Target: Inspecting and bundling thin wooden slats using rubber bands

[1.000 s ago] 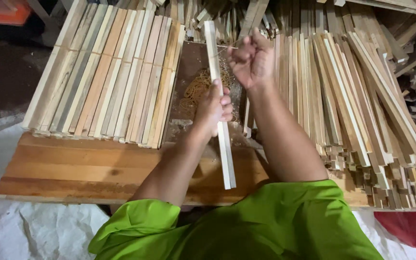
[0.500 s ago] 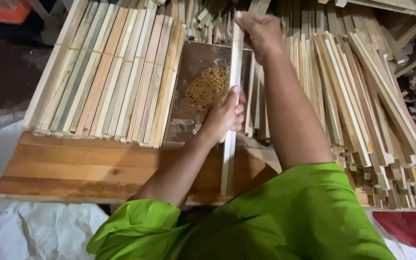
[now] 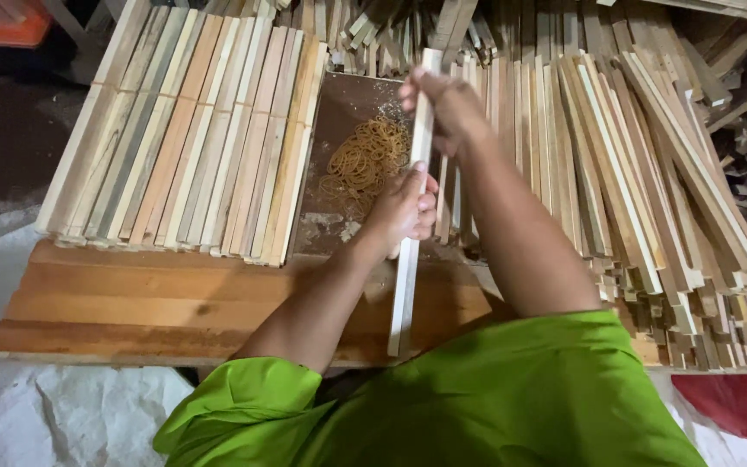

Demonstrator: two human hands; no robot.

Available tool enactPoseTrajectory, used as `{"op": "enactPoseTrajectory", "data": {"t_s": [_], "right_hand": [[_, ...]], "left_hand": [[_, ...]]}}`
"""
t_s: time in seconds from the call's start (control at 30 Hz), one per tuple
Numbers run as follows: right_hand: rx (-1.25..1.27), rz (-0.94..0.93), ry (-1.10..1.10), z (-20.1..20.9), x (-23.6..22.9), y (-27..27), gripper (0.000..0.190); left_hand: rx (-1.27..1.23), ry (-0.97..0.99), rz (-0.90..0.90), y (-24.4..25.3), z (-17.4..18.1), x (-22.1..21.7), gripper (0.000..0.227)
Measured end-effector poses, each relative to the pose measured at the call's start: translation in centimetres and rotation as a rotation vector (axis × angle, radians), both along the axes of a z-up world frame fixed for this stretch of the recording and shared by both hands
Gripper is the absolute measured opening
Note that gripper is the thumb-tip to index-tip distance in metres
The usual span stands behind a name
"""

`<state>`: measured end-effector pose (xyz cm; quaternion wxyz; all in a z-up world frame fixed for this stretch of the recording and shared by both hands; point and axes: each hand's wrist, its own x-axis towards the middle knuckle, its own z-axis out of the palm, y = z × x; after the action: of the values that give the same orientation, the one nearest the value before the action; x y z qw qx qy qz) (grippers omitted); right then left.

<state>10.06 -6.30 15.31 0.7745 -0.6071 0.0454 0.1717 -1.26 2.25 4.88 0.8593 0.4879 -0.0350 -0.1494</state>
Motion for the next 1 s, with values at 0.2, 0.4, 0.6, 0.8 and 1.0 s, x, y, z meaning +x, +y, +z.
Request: {"op": "enactPoseTrajectory", "data": {"t_s": [0.2,0.4,0.6,0.8,1.0], "right_hand": [[0.082,0.082,-0.097,-3.1,-4.6,0.1,0.025],[0.243,-0.032,0.012,-0.3,-2.5,-2.5,0.03],[0.348,-0.422,-0.14,5.3,-0.6,-7.0,0.023],[0.228,-0.27,-0.087,1.5,-4.4,-3.8,0.032],[0.248,-0.071,0.035,0.3,-5.1,-4.0,0.026]], "left_hand": [[-0.035,0.088,0.101,0.3,0.5,0.2,0.041],[-0.016,-0.087,-0.096,0.2,-1.7,0.7,0.042],[0.227,-0.156,-0.312,0.0,1.6,-1.2,0.043],[0.277,-0.054,-0.169,-0.1,2.9,-2.2,0.037],[0.15,-0.125,-0.151,-0.2,0.7,-1.0,0.042]]}}
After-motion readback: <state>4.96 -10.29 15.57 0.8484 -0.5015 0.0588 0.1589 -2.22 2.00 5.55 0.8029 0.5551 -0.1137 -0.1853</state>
